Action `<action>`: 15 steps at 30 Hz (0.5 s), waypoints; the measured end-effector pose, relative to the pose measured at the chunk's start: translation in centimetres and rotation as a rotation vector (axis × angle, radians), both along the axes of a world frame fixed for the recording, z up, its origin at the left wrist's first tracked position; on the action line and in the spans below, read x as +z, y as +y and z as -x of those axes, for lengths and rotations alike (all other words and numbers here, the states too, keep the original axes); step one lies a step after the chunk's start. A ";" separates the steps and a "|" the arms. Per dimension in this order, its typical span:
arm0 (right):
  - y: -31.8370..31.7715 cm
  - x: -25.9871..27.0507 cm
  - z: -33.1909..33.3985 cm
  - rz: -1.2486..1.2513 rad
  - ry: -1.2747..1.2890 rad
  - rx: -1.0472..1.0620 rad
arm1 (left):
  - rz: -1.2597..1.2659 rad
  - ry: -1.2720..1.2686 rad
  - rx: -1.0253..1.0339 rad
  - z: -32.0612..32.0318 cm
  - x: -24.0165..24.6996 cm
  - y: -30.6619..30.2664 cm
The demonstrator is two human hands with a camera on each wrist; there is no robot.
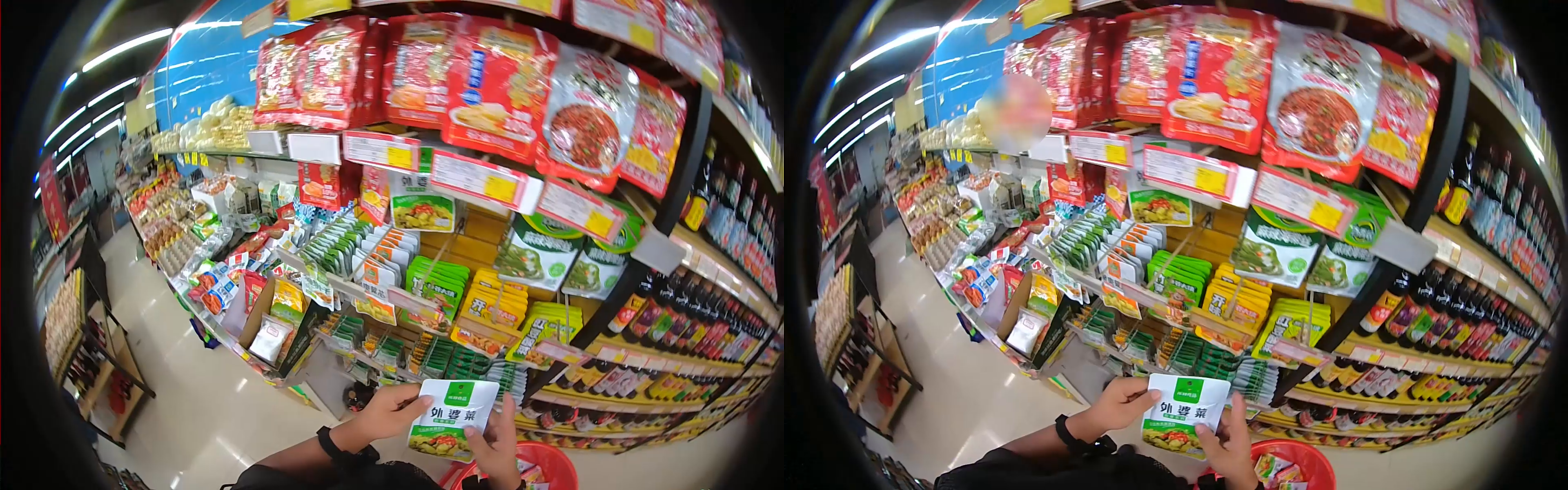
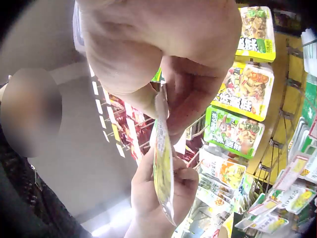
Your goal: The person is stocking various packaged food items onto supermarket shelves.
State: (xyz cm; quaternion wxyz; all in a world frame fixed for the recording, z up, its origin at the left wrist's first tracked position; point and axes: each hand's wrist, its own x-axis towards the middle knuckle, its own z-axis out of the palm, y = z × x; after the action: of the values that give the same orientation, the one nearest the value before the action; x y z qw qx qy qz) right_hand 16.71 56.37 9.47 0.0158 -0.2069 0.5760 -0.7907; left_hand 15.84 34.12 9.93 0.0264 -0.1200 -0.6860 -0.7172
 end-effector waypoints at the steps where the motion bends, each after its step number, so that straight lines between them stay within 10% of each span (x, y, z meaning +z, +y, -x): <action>1: -0.5 -0.2 0.3 -0.052 0.003 0.039 | -0.013 -0.004 0.005 -0.1 -0.1 -0.8; 15: -8.2 8.7 1.9 -0.555 0.281 0.011 | -0.292 -0.019 -0.173 0.0 -1.9 -11.1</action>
State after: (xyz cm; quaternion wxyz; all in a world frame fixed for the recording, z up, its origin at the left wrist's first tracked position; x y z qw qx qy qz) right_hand 14.82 48.20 18.15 -0.0036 -0.3050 0.7654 -0.5667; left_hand 15.82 23.06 7.99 -0.0249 -0.1667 -0.5618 -0.8100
